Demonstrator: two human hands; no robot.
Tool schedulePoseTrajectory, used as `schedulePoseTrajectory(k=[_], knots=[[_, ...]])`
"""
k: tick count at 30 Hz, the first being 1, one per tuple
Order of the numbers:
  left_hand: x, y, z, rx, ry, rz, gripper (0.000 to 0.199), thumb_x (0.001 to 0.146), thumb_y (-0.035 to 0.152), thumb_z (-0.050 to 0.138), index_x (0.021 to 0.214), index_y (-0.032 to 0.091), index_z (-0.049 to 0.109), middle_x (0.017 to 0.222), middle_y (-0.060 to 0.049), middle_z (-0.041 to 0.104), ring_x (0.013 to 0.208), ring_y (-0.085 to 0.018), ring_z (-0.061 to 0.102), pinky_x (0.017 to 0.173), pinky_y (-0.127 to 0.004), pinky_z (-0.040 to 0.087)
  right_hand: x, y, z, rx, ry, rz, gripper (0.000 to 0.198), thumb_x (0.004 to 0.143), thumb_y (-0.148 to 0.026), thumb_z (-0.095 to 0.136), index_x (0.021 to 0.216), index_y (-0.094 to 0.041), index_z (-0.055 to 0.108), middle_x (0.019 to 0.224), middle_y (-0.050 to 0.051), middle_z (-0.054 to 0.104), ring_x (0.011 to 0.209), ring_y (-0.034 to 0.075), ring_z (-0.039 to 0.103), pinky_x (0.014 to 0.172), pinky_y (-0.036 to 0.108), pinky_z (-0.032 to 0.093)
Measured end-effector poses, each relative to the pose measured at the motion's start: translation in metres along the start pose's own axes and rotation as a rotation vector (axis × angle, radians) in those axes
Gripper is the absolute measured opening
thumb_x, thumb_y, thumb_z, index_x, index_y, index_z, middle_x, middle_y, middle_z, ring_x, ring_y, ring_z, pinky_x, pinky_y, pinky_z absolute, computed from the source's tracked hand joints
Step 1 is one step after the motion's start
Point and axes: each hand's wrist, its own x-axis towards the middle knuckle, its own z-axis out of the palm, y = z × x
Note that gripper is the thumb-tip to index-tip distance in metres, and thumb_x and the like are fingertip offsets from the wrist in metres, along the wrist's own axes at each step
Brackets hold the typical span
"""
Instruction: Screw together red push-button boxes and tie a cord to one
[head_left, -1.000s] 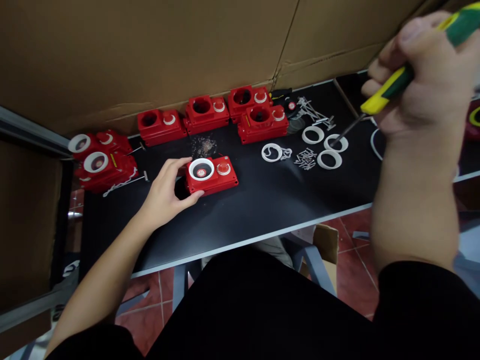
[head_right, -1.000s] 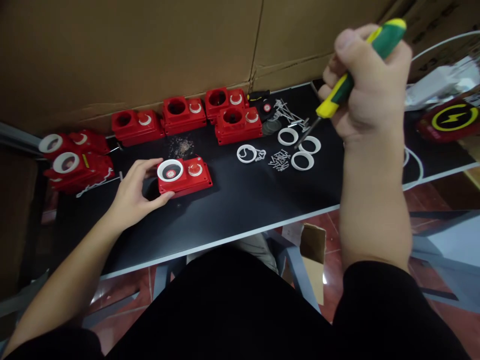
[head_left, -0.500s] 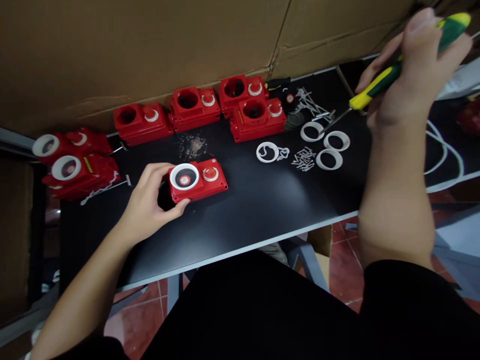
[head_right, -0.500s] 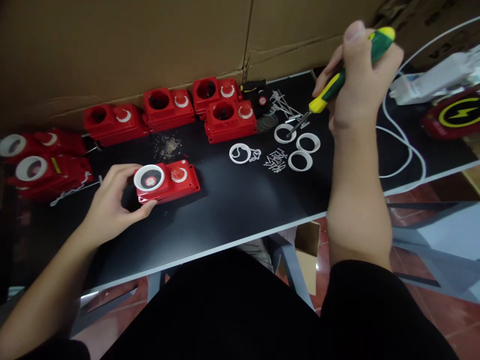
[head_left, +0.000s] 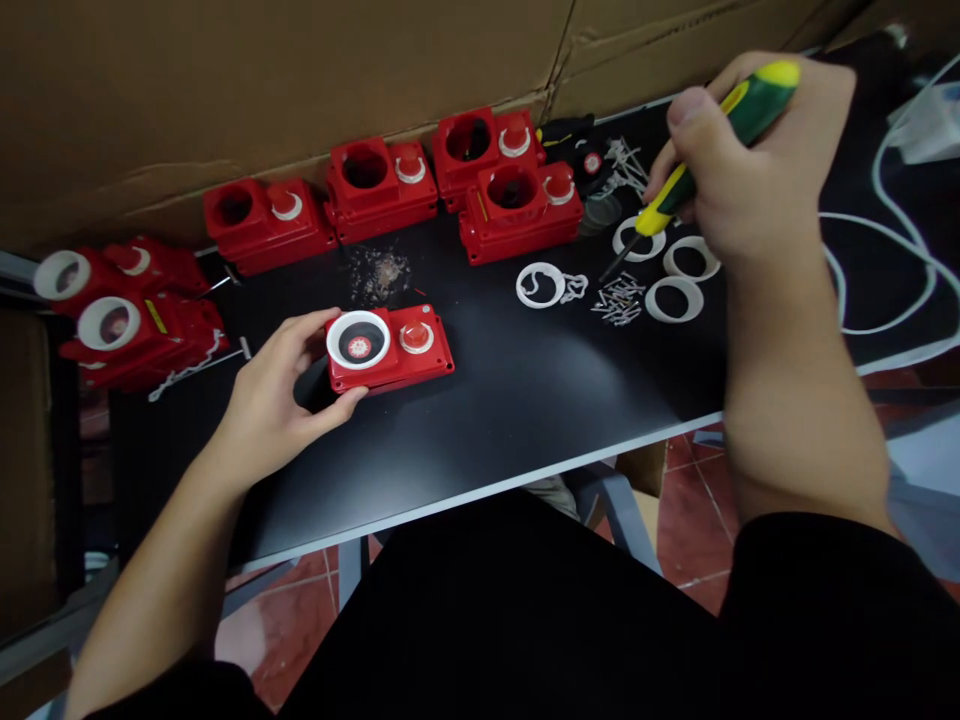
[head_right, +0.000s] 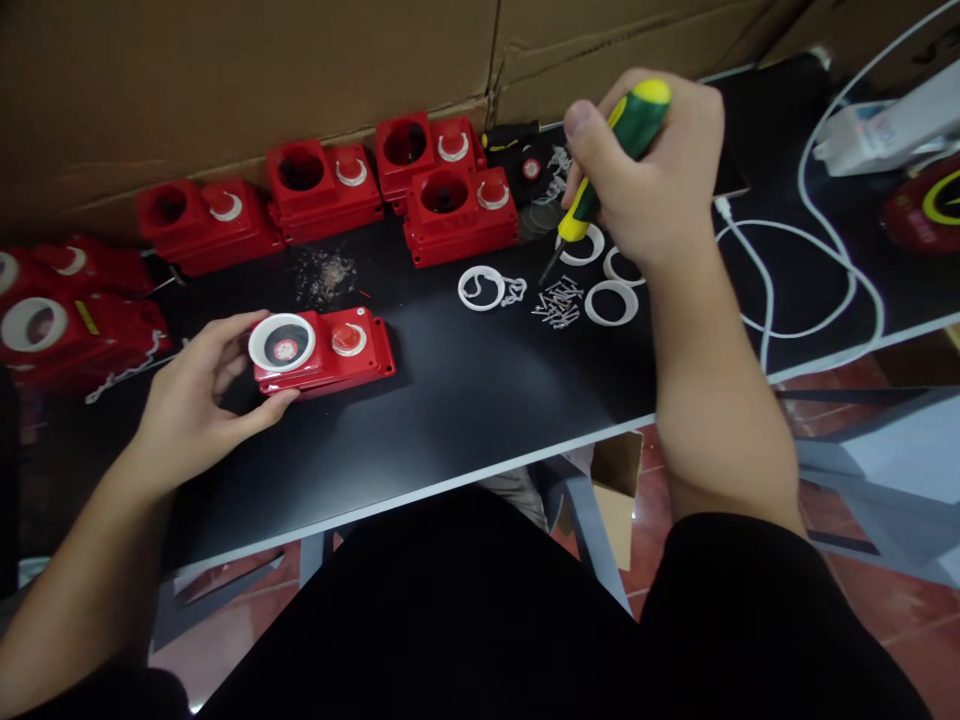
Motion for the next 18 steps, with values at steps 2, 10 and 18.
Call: schedulePoseTrajectory(k=[2, 10, 18], knots=[[0.0015, 0.0013, -0.0004, -0.003, -0.004, 0.007, 0.077, 0.11, 0.058, 0.084, 0.175, 0.027, 0.055, 0.164, -0.016, 0.074, 0.143, -0.04, 0.083, 0.126, -0.063, 0.074, -0.0015, -0.0027, 0.0014, -0.028, -0.011, 0.025, 0.084, 0.081, -0.105, 0.09, 0.071, -0.026, 0.061, 0.057, 0.003, 0.067, 0.044, 0.016, 0.06, 0.047, 0.033, 0.038], [0.0042, -0.003, 0.0014, 0.082, 0.023, 0.083, 0.077, 0.111, 0.059, 0.084, 0.175, 0.028, 0.055, 0.164, -0.016, 0.073, 0.143, -0.04, 0.082, 0.127, -0.063, 0.073, -0.0017, -0.0013, -0.0002, -0.074, -0.082, 0.081, 0.086, 0.082, -0.107, 0.085, 0.075, -0.025, 0.062, 0.059, 0.003, 0.068, 0.044, 0.013, 0.053, 0.051, 0.031, 0.047], [0.0029, -0.0049, 0.004, 0.084, 0.036, 0.089, 0.076, 0.112, 0.06, 0.081, 0.178, 0.034, 0.053, 0.165, -0.015, 0.074, 0.143, -0.042, 0.083, 0.126, -0.064, 0.074, -0.0016, -0.0043, 0.0, -0.039, -0.072, 0.102, 0.087, 0.079, -0.108, 0.087, 0.071, -0.026, 0.058, 0.058, 0.002, 0.067, 0.043, 0.015, 0.056, 0.046, 0.031, 0.042]])
